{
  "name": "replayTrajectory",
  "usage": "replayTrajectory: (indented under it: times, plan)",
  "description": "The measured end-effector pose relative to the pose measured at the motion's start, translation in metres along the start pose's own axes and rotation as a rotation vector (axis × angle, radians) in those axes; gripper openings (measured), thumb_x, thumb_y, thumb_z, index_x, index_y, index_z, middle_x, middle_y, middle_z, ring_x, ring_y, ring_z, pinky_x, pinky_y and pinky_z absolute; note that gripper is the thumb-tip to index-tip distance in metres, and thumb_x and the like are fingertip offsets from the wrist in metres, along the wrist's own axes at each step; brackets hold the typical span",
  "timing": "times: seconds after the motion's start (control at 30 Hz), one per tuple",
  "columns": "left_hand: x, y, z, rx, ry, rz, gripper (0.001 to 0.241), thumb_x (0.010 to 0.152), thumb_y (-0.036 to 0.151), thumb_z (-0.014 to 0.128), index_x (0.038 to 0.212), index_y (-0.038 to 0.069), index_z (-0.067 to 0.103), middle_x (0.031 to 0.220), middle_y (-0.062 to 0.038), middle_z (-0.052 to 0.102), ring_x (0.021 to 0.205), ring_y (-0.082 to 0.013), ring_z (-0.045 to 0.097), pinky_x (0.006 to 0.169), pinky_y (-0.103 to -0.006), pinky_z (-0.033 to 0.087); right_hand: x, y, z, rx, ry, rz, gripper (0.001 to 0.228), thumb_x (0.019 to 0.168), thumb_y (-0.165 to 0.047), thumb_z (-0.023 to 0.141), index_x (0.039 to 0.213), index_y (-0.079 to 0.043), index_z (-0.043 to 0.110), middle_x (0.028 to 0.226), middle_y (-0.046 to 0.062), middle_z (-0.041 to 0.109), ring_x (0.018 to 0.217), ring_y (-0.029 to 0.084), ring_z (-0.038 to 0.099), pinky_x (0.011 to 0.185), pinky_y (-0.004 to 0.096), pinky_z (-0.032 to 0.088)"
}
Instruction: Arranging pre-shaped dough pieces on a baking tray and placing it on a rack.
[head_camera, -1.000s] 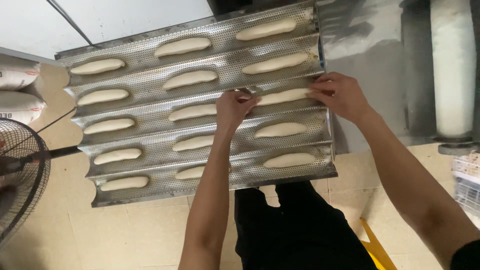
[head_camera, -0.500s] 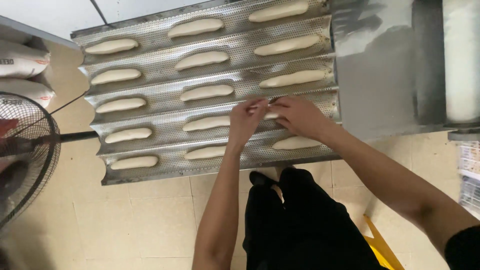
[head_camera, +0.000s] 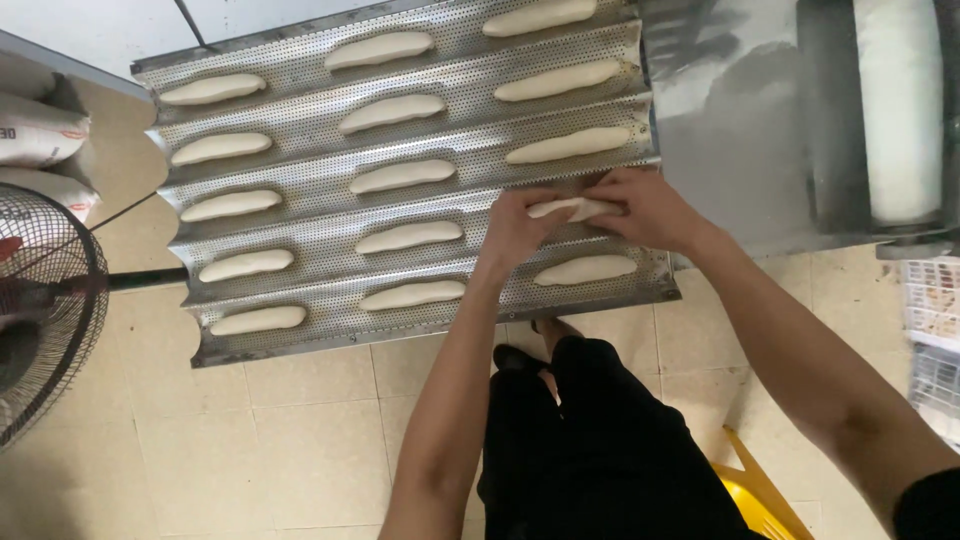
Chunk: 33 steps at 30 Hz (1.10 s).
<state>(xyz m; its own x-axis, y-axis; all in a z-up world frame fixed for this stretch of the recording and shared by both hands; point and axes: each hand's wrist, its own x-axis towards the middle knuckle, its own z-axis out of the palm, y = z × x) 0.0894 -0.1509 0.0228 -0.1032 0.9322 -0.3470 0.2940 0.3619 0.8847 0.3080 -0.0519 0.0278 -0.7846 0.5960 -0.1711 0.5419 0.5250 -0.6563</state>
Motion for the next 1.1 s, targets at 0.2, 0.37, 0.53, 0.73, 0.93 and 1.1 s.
replayTrajectory:
  times: [0.2,0.37,0.53,0.73,0.93,1.1]
  plan:
    - [-0.005,0.006,-0.011,-0.362,-0.027,0.091,0.045,0.087,0.032,0.08,0.12,0.002,0.075,0.101,-0.009,0.08,0.09,-0.0148,0.073,0.081,-0.0283,0.059,-0.017,0.004,-0.009,0.624,0.03,0.194,0.043,0.094,-0.028,0.073,0.135,-0.016,0.07,0.112,0.006,0.071,0.094,0.014,0.065,0.084,0.03,0.055]
    - [0.004,-0.032,-0.011,-0.333,-0.109,-0.034,0.045,0.09,0.036,0.077,0.123,0.006,0.077,0.099,-0.011,0.08,0.087,-0.0152,0.073,0.077,-0.0276,0.059,-0.022,0.024,-0.006,0.471,0.058,0.369,0.037,0.095,-0.03,0.074,0.129,-0.015,0.073,0.095,0.003,0.078,0.081,0.009,0.069,0.072,0.026,0.056]
    - [-0.002,-0.029,-0.022,-0.049,0.054,-0.157,0.042,0.084,0.039,0.081,0.111,0.007,0.08,0.09,-0.009,0.081,0.074,-0.0154,0.073,0.069,-0.0318,0.059,-0.027,0.021,-0.006,0.049,0.196,0.253,0.028,0.095,-0.032,0.078,0.117,-0.014,0.081,0.095,0.008,0.078,0.078,0.021,0.07,0.072,0.034,0.056]
    - [-0.016,-0.032,-0.015,0.2,0.314,-0.078,0.046,0.076,0.039,0.088,0.101,0.001,0.08,0.085,-0.012,0.079,0.072,-0.0176,0.074,0.068,-0.0316,0.059,-0.035,0.058,0.015,-0.062,0.329,0.035,0.023,0.099,-0.031,0.077,0.113,-0.012,0.08,0.113,0.008,0.076,0.093,0.022,0.073,0.08,0.034,0.06]
    - [-0.054,-0.019,-0.016,-0.031,0.337,-0.108,0.053,0.084,0.042,0.082,0.113,-0.001,0.075,0.091,-0.014,0.08,0.079,-0.0167,0.076,0.07,-0.0295,0.061,-0.043,-0.02,0.003,0.028,0.13,0.105,0.026,0.093,-0.031,0.076,0.112,-0.012,0.078,0.109,0.007,0.076,0.084,0.023,0.074,0.075,0.036,0.06]
    - [-0.079,-0.043,0.009,-0.129,0.27,0.002,0.043,0.091,0.035,0.076,0.116,-0.001,0.077,0.097,-0.013,0.081,0.089,-0.0164,0.078,0.078,-0.0281,0.061,-0.045,-0.051,0.066,-0.045,0.092,-0.214,0.027,0.087,-0.025,0.078,0.111,-0.012,0.077,0.115,0.007,0.074,0.102,0.03,0.07,0.087,0.042,0.057]
